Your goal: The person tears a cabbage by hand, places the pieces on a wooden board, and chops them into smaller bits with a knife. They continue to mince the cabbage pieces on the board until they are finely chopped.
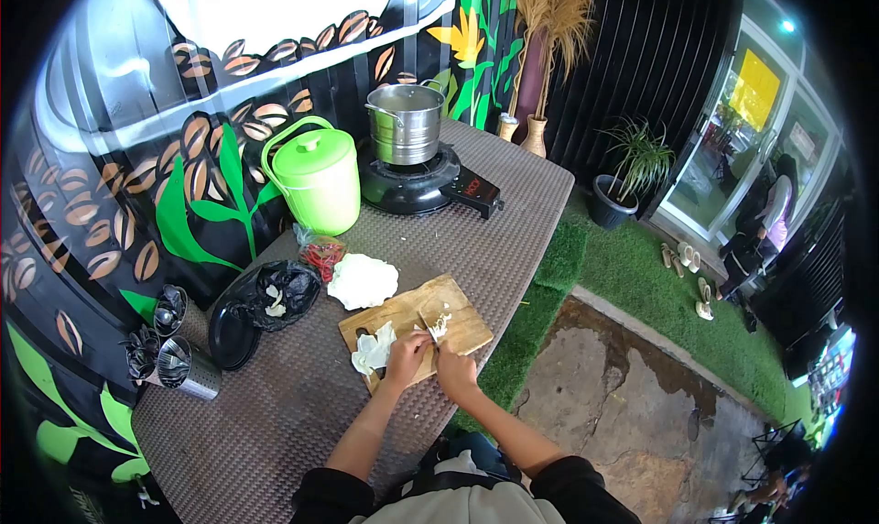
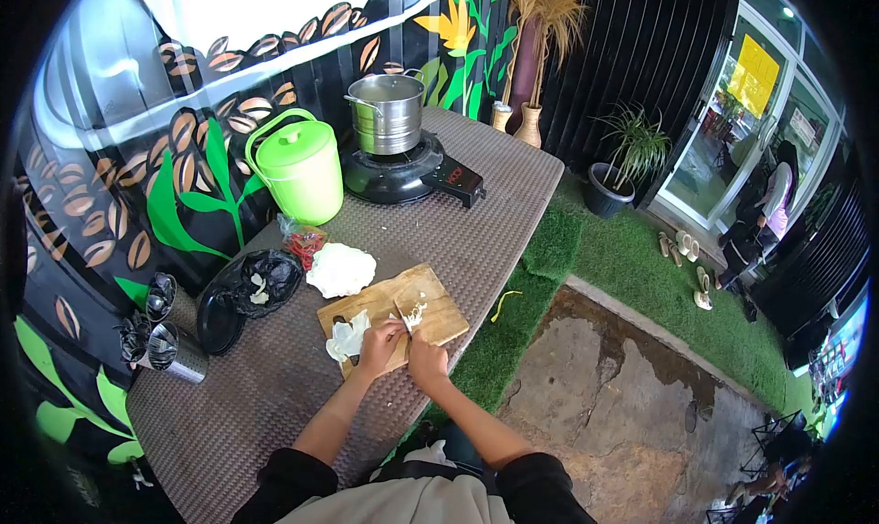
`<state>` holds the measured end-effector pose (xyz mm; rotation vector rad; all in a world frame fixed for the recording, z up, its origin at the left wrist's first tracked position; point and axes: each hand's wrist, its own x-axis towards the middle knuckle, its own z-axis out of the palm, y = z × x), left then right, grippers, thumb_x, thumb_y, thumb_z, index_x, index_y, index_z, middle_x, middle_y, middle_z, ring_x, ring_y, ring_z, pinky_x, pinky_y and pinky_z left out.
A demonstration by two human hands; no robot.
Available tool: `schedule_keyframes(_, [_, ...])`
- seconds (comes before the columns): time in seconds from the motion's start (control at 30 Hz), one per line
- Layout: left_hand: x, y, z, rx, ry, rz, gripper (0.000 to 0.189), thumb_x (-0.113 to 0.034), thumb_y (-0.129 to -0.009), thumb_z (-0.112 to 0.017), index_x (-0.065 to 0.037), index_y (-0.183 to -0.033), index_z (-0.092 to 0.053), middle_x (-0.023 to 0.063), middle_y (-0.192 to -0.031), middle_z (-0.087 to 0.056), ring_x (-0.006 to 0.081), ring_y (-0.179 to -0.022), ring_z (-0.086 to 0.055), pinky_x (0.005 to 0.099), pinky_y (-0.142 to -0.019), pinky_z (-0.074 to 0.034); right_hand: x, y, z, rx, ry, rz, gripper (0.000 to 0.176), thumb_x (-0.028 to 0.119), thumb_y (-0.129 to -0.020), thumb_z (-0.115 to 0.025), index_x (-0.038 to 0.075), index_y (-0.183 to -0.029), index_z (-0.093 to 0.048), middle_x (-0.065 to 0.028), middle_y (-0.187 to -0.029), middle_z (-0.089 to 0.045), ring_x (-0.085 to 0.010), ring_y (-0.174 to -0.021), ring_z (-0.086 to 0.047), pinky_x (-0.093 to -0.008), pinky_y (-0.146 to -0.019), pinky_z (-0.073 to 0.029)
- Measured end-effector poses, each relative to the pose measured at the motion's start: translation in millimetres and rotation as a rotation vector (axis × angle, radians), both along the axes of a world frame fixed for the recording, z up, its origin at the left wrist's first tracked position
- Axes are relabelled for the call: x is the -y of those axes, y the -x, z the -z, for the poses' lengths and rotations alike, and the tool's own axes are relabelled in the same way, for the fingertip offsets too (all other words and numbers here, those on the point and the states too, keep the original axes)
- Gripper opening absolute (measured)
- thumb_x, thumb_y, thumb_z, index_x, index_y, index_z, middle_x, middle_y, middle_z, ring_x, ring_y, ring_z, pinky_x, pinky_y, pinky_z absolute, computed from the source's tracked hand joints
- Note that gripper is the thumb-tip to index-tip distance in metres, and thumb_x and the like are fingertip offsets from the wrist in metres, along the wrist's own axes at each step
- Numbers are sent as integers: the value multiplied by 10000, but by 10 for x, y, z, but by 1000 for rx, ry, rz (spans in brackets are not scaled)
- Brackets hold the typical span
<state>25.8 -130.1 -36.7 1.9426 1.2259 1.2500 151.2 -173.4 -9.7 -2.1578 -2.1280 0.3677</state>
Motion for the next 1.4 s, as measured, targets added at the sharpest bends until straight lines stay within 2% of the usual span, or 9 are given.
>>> schedule_keyframes(0.1, [-46,44,-16,-232,-267,3,65,-4,-750,-647,3,-813,-665,104,-869,-664,262,-860,-622,342,-776,-494,-226,-83,-122,-80,-2,-21,258,244,-887,-465,7,-990,-474,-199,-748,-654,-353,-737,-661,-454,-620,-525])
schedule_keyframes(0.3, [-69,33,86,-128,-139,-57,83,-24,-739,-663,-2,-819,-662,105,-883,-660,285,-890,-612,354,-788,-499,-175,-245,-316,-35,59,-182,260,240,-882,-462,4,-990,-475,-205,-782,-653,-372,-735,-656,-462,-659,-515])
schedule_keyframes(0.5, [-3,-4,-26,-31,-130,-94,124,-25,-750,-660,2,-871,-654,118,-894,-654,305,-940,-600,374,-818,-485,155,-62,-16,-90,-38,15,240,244,-888,-466,17,-966,-461,-202,-719,-649,-366,-697,-662,-462,-602,-528])
schedule_keyframes(0.63, [-40,22,71,-63,-61,-51,114,-28,-747,-660,-4,-858,-660,117,-887,-655,301,-943,-596,367,-822,-482,-6,-58,0,-48,-87,-32,226,245,-900,-460,23,-944,-466,-175,-664,-641,-348,-648,-661,-456,-563,-526])
schedule_keyframes(0.8, [-55,51,-54,-305,-344,-104,98,-30,-733,-658,-20,-828,-678,106,-865,-669,255,-862,-617,342,-760,-496,-304,-224,-170,-89,5,-136,284,281,-911,-427,9,-944,-502,-209,-745,-642,-365,-694,-652,-474,-637,-513])
schedule_keyframes(0.93, [-38,28,11,-131,-138,-70,89,-37,-738,-660,-17,-822,-680,106,-866,-671,264,-862,-622,349,-758,-493,-85,-174,-144,-69,-12,-145,274,274,-912,-425,12,-946,-496,-204,-738,-646,-362,-691,-655,-474,-627,-517])
schedule_keyframes(1.0, [-36,33,21,-47,-35,-65,95,-40,-741,-664,-12,-830,-679,109,-876,-673,282,-865,-625,356,-759,-492,55,-52,-116,-112,26,5,268,271,-908,-434,12,-945,-489,-198,-737,-651,-360,-693,-660,-471,-618,-522])
schedule_keyframes(1.13, [-31,36,28,-30,-58,-55,129,-42,-731,-678,-7,-856,-674,126,-899,-670,298,-869,-627,364,-759,-493,-9,15,-2,-107,-23,39,256,262,-907,-440,11,-939,-482,-190,-729,-655,-360,-686,-662,-462,-598,-527])
schedule_keyframes(1.4, [-48,45,12,-91,-148,-127,137,-58,-719,-703,-10,-832,-644,131,-840,-639,307,-839,-599,386,-750,-473,-307,-214,-283,-86,113,-145,338,311,-907,-448,-3,-1022,-492,-233,-836,-648,-367,-788,-651,-467,-702,-508])
